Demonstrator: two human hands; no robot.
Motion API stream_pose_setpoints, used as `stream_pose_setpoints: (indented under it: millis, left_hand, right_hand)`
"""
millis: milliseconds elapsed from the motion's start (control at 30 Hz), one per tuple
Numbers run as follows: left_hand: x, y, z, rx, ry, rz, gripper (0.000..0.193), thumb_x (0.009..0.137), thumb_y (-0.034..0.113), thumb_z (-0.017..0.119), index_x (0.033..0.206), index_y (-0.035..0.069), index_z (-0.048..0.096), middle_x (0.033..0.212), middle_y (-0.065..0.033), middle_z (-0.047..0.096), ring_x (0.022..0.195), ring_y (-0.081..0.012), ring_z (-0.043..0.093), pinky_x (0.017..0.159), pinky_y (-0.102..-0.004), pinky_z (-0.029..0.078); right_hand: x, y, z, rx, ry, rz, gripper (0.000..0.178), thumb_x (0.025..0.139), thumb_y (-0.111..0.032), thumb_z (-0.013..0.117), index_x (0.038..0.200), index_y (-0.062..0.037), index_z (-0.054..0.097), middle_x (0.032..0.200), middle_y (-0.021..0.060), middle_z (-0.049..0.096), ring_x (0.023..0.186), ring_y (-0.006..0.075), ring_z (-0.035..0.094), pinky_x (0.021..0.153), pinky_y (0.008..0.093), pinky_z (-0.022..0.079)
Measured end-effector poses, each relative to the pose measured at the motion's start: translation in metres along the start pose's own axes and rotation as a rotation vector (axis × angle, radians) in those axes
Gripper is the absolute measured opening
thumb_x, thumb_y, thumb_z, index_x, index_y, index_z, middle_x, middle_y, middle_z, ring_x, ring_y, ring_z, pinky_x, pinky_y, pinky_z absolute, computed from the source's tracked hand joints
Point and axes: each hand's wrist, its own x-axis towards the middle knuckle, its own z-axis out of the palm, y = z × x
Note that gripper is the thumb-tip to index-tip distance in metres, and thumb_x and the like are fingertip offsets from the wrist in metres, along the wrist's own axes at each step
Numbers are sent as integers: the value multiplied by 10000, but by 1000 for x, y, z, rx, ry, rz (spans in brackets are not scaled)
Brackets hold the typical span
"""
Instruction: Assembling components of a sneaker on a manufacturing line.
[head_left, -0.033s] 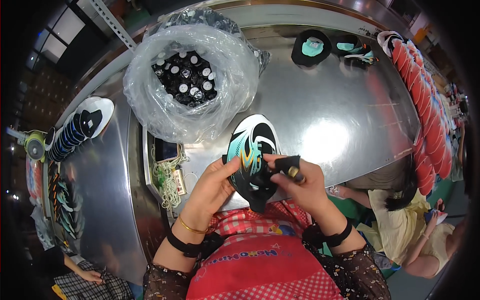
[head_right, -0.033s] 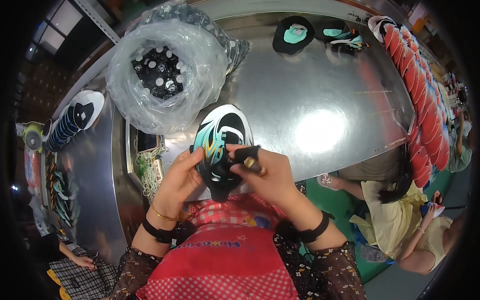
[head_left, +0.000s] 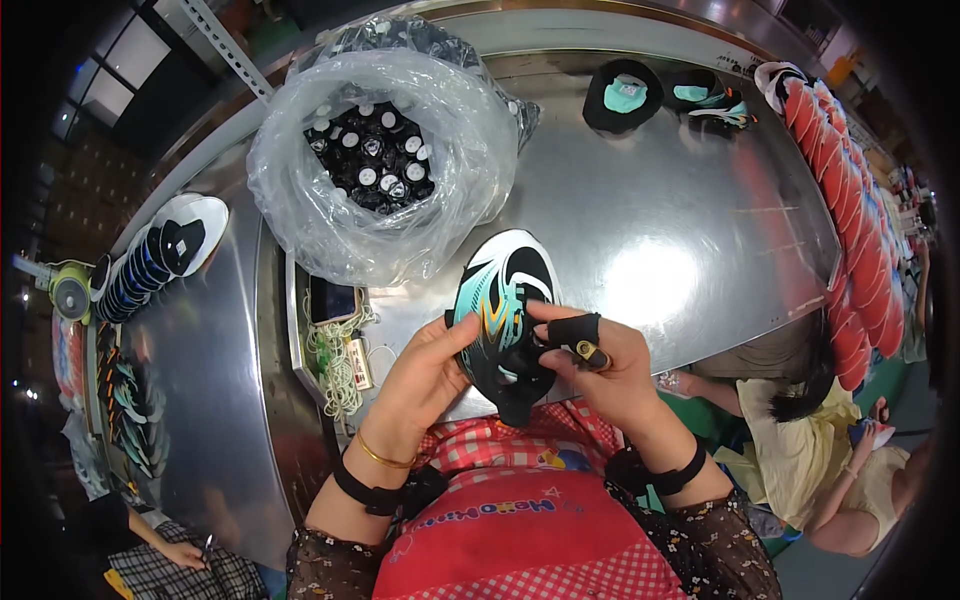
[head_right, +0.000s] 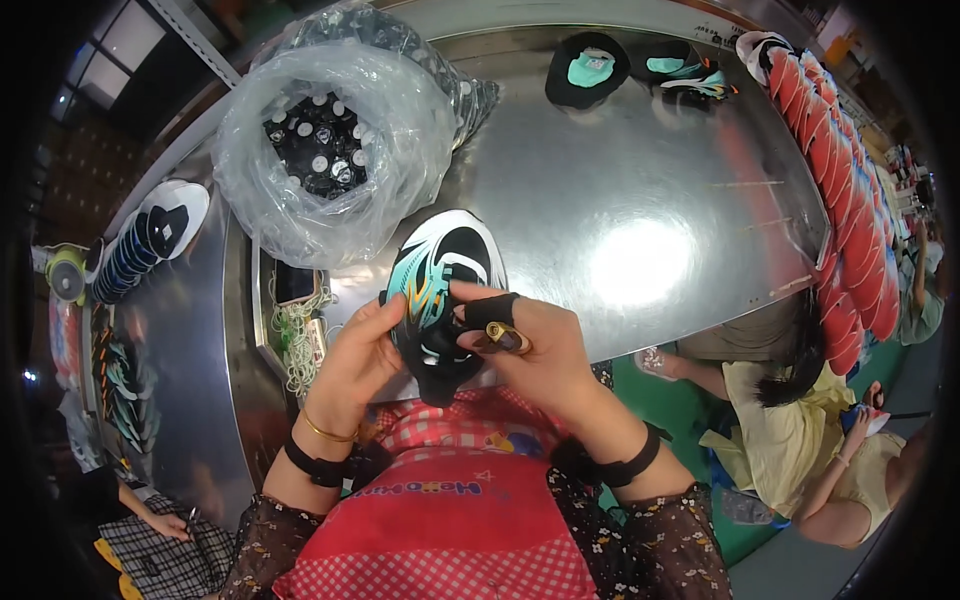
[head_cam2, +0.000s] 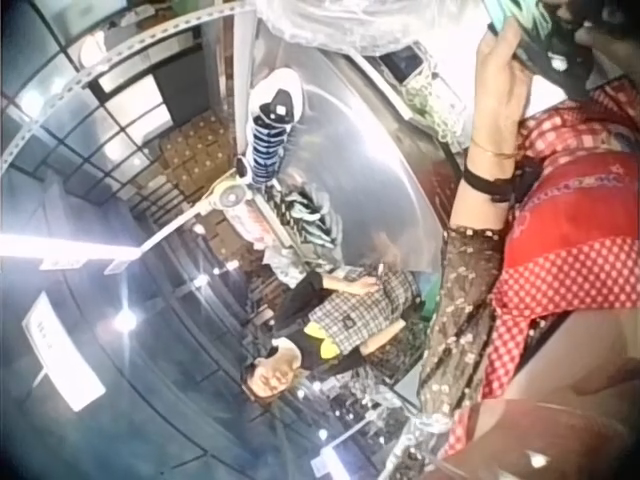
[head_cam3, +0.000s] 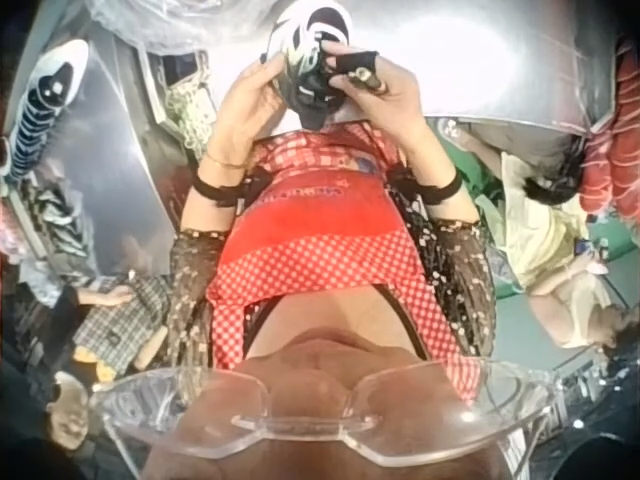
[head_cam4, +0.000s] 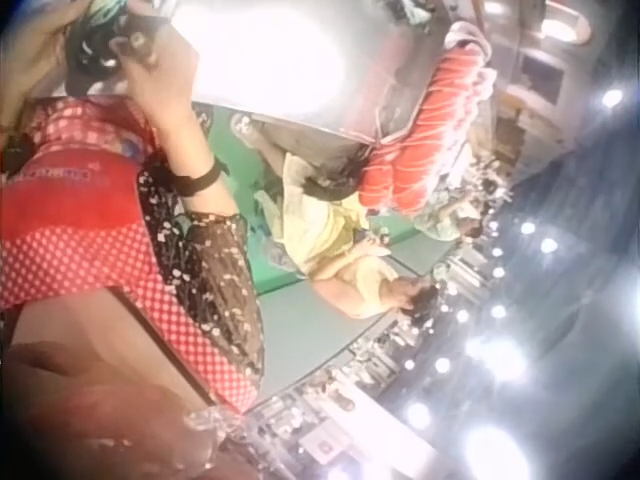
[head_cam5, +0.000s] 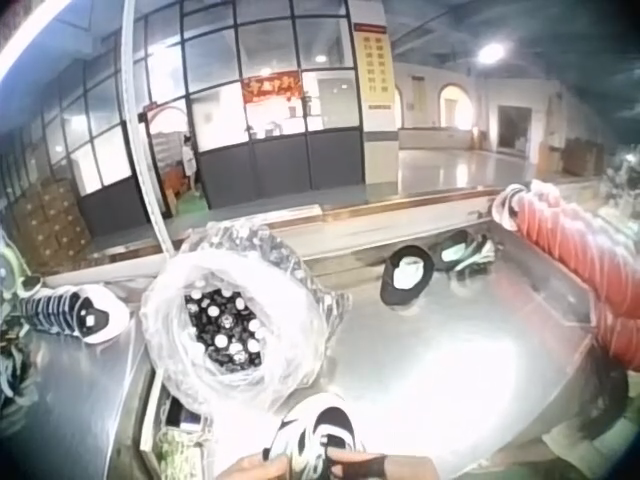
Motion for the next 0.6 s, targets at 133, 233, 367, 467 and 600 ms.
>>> stream_pose_setpoints:
  millis: [133,233,367,467,600]
  left_hand:
    - [-6,8,15,-1,-79,-1,293,950,173,479,1172,-12,523,1085,-100,627,962,-171,625,832,-305,521]
    - [-6,5,18,-13,-136,-3,299,954,174,468,1182,-15,512,1113,-105,614,981,-177,619,843,-314,520]
    - [-7,7,15,-181,-222,-34,311,954,176,468,1193,-21,500,1139,-110,599,1000,-180,611,857,-316,513]
    - [-16,12,32,-14,-144,112,328,951,181,476,1204,-28,489,1141,-112,596,1007,-181,607,872,-313,505]
    - [-20,14,44,174,-118,263,338,949,179,480,1212,-33,477,1135,-112,597,1005,-183,605,883,-313,497]
  right_hand:
    - [6,-11,-4,-138,93,-196,219,686,-3,743,878,-31,640,953,63,644,805,146,619,685,250,498]
    - [2,-12,-2,-82,178,-183,227,673,11,744,870,-26,638,904,69,626,798,165,621,670,254,501]
    - [6,-28,-5,-172,131,-387,217,680,27,732,868,-23,635,891,74,625,783,162,616,673,243,493]
    - [8,-32,-10,-226,38,-446,225,691,26,733,883,-18,626,897,80,624,800,149,607,697,230,481]
    - [9,-28,-5,-137,215,-260,215,721,-15,734,907,-16,628,916,76,611,775,160,625,666,250,490]
